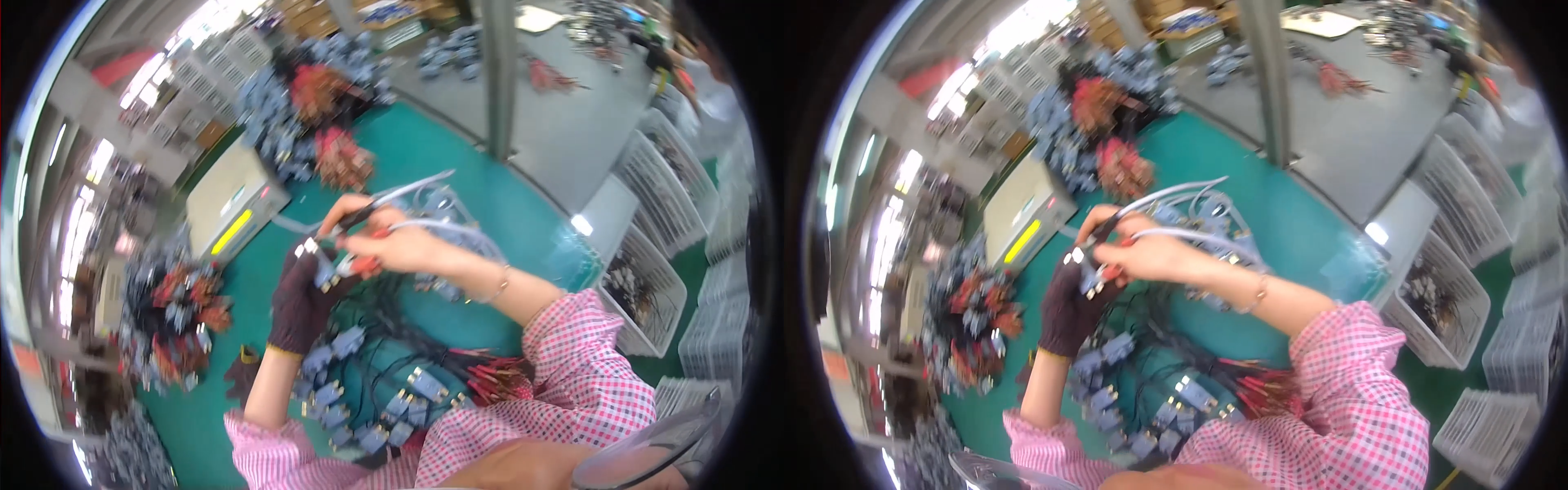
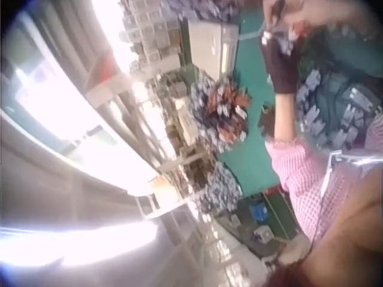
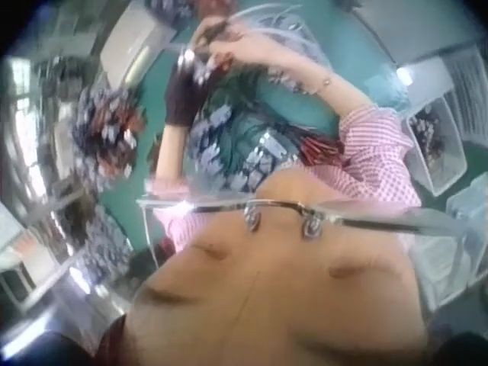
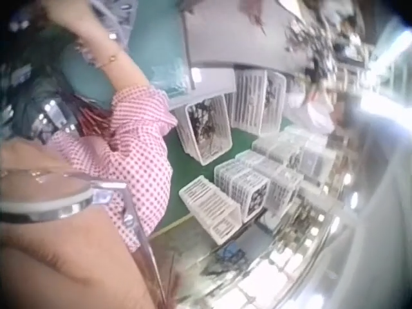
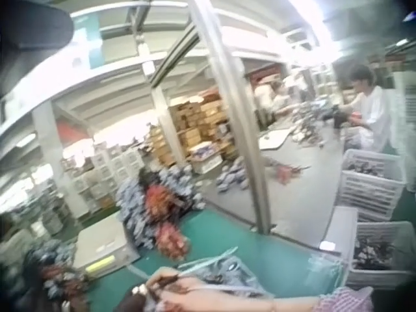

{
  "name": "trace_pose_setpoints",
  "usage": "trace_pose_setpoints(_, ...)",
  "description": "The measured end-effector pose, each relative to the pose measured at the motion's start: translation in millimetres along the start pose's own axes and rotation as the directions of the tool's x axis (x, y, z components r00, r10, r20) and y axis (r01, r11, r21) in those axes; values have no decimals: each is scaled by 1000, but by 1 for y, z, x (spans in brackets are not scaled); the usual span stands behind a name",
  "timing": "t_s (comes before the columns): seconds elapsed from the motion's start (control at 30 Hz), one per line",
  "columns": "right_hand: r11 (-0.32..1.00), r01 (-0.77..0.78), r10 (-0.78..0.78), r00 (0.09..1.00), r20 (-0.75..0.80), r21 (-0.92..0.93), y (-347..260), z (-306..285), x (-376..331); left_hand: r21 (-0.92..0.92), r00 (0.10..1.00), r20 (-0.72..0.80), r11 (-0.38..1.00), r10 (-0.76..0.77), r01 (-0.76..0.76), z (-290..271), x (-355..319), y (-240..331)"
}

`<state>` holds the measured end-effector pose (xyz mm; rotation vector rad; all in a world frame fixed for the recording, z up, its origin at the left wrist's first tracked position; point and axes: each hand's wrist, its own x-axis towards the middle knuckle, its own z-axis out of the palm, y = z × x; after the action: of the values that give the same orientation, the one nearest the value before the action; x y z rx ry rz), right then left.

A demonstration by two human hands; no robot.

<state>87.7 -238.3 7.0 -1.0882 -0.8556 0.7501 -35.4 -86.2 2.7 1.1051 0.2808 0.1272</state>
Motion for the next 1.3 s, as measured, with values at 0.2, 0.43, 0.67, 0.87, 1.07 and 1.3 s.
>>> trace_pose_setpoints(0.2, 996, -67, 71, 995, 73, -54, 11, 6, 2, 18, 998, -21, 998, 59, -58, -5, -4, -9)
trace_pose_setpoints(0.43, 994, -94, 98, 992, 76, -54, 17, 3, 3, -107, 998, 64, 994, 27, -20, -9, -4, -11)
trace_pose_setpoints(0.67, 989, -103, 114, 988, 106, -104, 11, 5, 3, -24, 1000, -5, 1000, 17, -17, -12, -6, -14)
trace_pose_setpoints(0.87, 990, -77, 90, 990, 109, -115, 9, 2, 5, 4, 999, 17, 999, 41, -41, -4, -3, -14)
trace_pose_setpoints(1.07, 979, -105, 119, 990, 71, -176, 2, -2, 5, -32, 995, 85, 999, 46, -44, 3, 1, -12)
trace_pose_setpoints(1.3, 986, -93, 102, 993, 64, -137, 1, 1, 3, 28, 999, 22, 998, 48, -49, 1, -3, -13)
